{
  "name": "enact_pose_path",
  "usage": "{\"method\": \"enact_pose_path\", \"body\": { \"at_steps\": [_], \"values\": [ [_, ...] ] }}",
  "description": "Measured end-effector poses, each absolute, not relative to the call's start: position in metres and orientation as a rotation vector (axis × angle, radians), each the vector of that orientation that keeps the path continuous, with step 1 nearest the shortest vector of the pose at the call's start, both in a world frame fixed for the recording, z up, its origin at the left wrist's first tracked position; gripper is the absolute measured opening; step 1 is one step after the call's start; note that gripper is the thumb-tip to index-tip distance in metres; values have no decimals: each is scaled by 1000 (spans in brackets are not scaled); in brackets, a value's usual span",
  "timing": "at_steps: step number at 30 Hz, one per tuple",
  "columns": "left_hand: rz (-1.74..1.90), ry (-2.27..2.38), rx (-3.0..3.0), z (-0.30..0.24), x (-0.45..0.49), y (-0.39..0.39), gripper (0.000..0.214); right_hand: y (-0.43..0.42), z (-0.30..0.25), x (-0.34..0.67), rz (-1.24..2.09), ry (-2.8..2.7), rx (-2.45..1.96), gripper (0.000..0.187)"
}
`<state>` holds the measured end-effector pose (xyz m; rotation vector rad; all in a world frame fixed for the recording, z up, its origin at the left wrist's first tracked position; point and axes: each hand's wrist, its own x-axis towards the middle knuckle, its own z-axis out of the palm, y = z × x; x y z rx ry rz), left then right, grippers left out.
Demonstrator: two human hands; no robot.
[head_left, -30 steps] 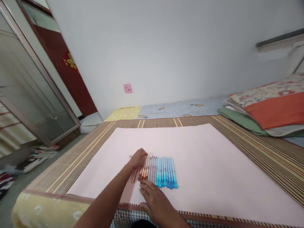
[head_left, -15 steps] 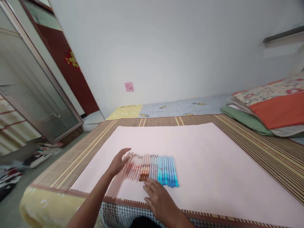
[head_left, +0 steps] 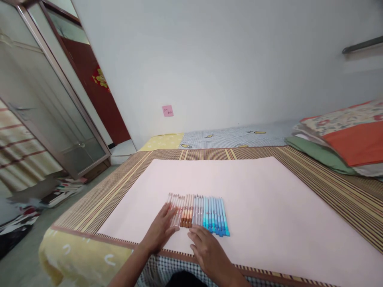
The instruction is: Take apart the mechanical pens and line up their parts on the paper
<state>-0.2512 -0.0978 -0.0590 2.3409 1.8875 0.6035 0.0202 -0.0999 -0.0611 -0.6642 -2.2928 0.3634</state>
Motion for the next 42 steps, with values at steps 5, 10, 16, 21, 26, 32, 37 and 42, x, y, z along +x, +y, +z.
{"method": "enact_pose_path", "body": {
  "at_steps": [5, 10, 16, 21, 26, 32, 37, 42],
  "values": [
    [657, 1951, 2331, -66, -244, -94, 61, -88, -59, 28, 283, -2252, -709, 39],
    [641, 1965, 2322, -69, -238, -89, 61, -75, -61, 39, 220, -2221, -780, 35],
    [613, 1977, 2351, -66, -235, -85, 70, -51, -78, 58, 134, -2147, -1094, 37],
    [601, 1963, 2330, -62, -233, -85, 67, -42, -87, 66, 199, -2151, -1175, 41],
    [632, 1966, 2322, -60, -234, -91, 65, -46, -87, 67, 230, -2158, -1163, 46],
    [540, 2036, 2192, -57, -223, -95, 72, -45, -82, 64, 206, -2129, -1114, 41],
    [1325, 1901, 1725, -8, -186, -97, 61, -18, -56, 128, 291, -1848, -1153, 33],
    [1895, 1030, 406, 32, -148, -63, 23, 16, -22, 177, 328, -1638, -1356, 28]
  ]
}}
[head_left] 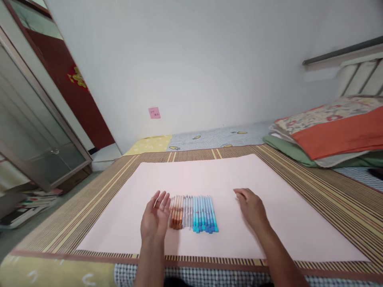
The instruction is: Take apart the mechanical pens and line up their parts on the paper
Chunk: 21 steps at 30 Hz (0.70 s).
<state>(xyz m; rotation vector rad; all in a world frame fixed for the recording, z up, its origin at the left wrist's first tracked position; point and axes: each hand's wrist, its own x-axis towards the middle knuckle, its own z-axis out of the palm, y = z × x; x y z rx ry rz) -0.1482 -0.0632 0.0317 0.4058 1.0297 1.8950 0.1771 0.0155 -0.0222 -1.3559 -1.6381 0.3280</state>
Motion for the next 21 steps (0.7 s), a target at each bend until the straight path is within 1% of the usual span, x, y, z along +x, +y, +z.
{"method": "enact_pose_path", "body": {
  "at_steps": [1, 3, 6, 10, 15, 21],
  "values": [
    [1883, 954, 177, 33, -143, -53, 20, 22, -18, 174, 356, -1672, -1360, 27],
    [1848, 929, 67, 31, -134, -32, 22, 34, -16, 158, 418, -1797, -1398, 27],
    [1809, 880, 11, 21, -123, -7, 22, 46, -25, 128, 431, -1962, -1475, 24],
    [1773, 843, -36, 5, -114, 15, 20, 48, -38, 112, 414, -2048, -1497, 23],
    [1762, 845, -75, -16, -113, 21, 19, 34, -31, 115, 422, -2151, -1561, 25],
    [1757, 828, -60, -19, -117, 19, 16, 12, -20, 122, 732, -2152, -1456, 20]
  ]
}}
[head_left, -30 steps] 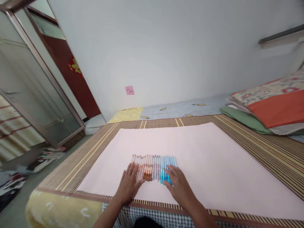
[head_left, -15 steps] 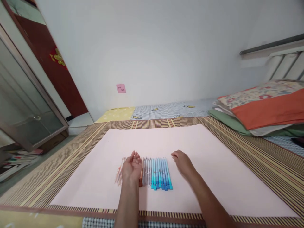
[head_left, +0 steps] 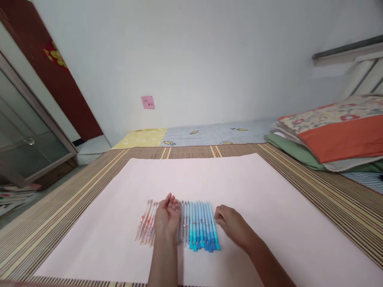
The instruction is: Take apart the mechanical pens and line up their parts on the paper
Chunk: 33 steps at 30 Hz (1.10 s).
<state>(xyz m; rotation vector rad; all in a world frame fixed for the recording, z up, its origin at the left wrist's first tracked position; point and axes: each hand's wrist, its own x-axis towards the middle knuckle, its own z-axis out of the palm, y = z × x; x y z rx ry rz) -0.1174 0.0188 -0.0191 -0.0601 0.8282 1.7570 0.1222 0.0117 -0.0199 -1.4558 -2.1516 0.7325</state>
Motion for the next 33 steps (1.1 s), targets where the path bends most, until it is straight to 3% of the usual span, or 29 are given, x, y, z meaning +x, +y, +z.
{"method": "enact_pose_path", "body": {
  "at_steps": [6, 16, 29, 33],
  "values": [
    [1759, 788, -55, -6, -132, 20, 17, 15, -12, 130, 662, -2096, -1464, 20],
    [1793, 768, -76, 4, -153, 9, 18, -30, 2, 123, 1016, -2122, -1611, 21],
    [1799, 727, -181, 15, -146, 5, 18, -37, -2, 119, 951, -2138, -1748, 11],
    [1792, 724, -192, 15, -146, 5, 17, -38, 0, 120, 1028, -2094, -1734, 22]
  ]
}}
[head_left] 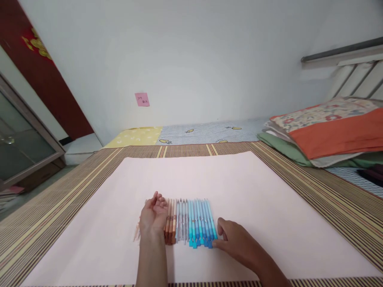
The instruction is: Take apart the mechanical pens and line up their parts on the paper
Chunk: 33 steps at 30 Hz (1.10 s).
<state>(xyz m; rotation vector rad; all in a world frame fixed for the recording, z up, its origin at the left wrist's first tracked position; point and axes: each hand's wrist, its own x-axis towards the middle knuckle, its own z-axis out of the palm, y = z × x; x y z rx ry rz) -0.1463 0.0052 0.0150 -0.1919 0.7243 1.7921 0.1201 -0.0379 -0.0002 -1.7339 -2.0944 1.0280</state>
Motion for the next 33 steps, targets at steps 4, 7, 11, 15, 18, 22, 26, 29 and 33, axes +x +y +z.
{"method": "enact_pose_path", "body": {
  "at_steps": [4, 7, 11, 15, 18, 22, 26, 29, 33],
  "values": [
    [1790, 727, -199, 13, -148, 6, 17, -37, -1, 127, 1130, -2064, -1668, 18],
    [1790, 726, -195, 13, -148, 6, 18, -37, -2, 132, 1150, -2059, -1659, 16],
    [1789, 729, -187, 16, -145, 5, 18, -37, -4, 128, 983, -2111, -1759, 18],
    [1782, 745, -181, 17, -142, 6, 17, -35, -7, 119, 750, -2187, -1832, 24],
    [1772, 764, -175, 18, -141, 6, 17, -32, -15, 120, 727, -2144, -1838, 26],
    [1774, 784, -132, 19, -136, 8, 16, -26, -26, 128, 1148, -1862, -1749, 22],
    [1768, 791, 46, 18, -120, 12, 9, -22, -25, 131, 1451, -1590, -1459, 21],
    [1649, 829, 276, 15, -103, 13, 10, -19, -20, 127, 1541, -1480, -1272, 28],
    [1393, 943, 564, 8, -79, 13, 32, -16, -17, 123, 1559, -1389, -1191, 32]
  ]
}}
